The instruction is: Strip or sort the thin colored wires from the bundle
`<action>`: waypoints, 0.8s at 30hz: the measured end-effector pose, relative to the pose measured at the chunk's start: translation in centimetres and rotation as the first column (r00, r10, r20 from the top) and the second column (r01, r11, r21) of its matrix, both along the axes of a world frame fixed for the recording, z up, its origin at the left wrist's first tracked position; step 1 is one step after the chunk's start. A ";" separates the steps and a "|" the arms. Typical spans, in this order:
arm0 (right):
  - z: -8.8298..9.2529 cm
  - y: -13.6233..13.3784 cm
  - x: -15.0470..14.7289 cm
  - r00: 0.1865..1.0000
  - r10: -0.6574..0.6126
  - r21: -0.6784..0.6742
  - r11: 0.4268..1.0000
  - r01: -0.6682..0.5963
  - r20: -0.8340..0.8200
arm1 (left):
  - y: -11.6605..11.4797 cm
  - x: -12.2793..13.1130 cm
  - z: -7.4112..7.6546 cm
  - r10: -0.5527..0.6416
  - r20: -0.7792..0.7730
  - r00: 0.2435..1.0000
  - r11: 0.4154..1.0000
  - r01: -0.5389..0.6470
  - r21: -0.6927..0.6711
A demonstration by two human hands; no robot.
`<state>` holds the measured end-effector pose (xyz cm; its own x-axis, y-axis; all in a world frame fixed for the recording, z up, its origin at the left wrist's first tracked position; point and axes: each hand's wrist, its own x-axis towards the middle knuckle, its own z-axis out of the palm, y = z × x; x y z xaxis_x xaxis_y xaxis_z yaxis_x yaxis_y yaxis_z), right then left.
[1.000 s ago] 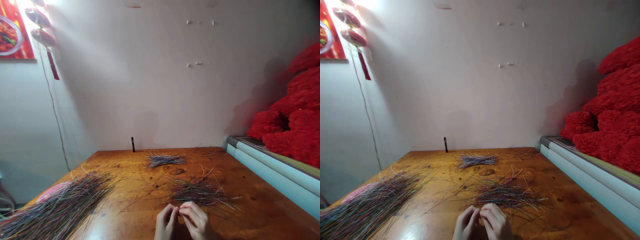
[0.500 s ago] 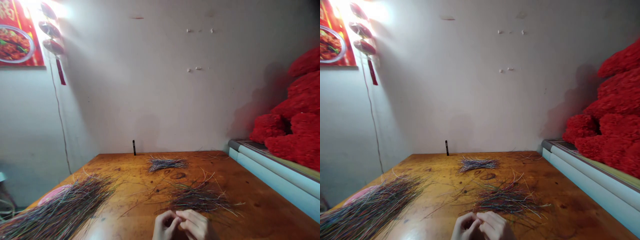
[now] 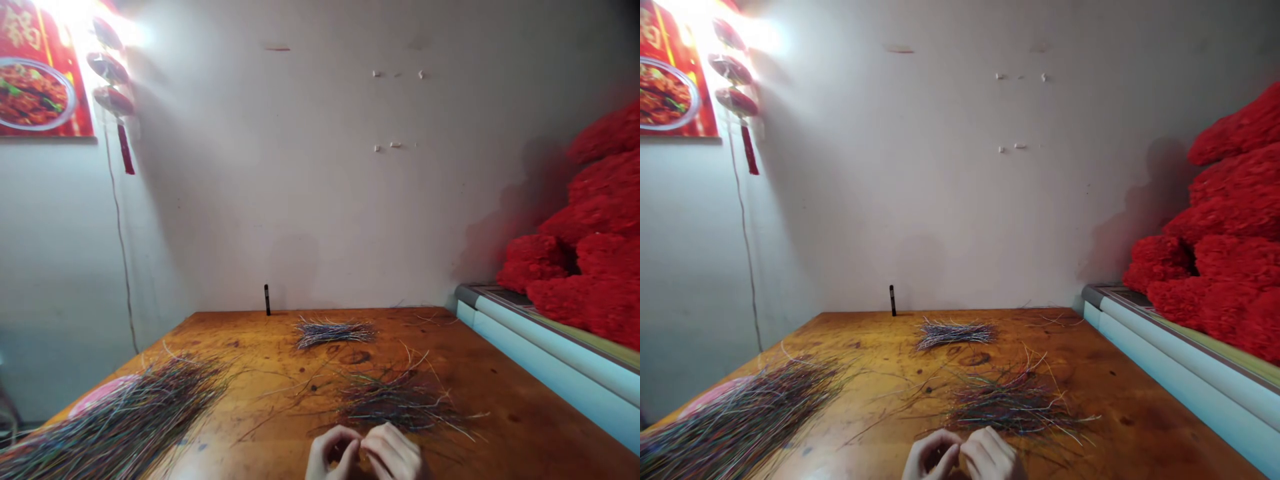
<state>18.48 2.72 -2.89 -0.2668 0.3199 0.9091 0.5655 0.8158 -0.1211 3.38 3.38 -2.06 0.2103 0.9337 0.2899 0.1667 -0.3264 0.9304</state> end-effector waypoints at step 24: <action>2.1 -2.7 0.3 0.999 0.039 -0.131 0.990 -0.043 -0.035 | -2.3 1.2 1.9 0.019 0.004 1.000 1.000 -0.019 -0.014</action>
<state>18.80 0.04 -0.81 -0.2532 0.4265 0.8683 0.5258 0.8141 -0.2466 4.54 1.08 -0.13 0.1914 0.9415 0.2775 0.1685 -0.3101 0.9357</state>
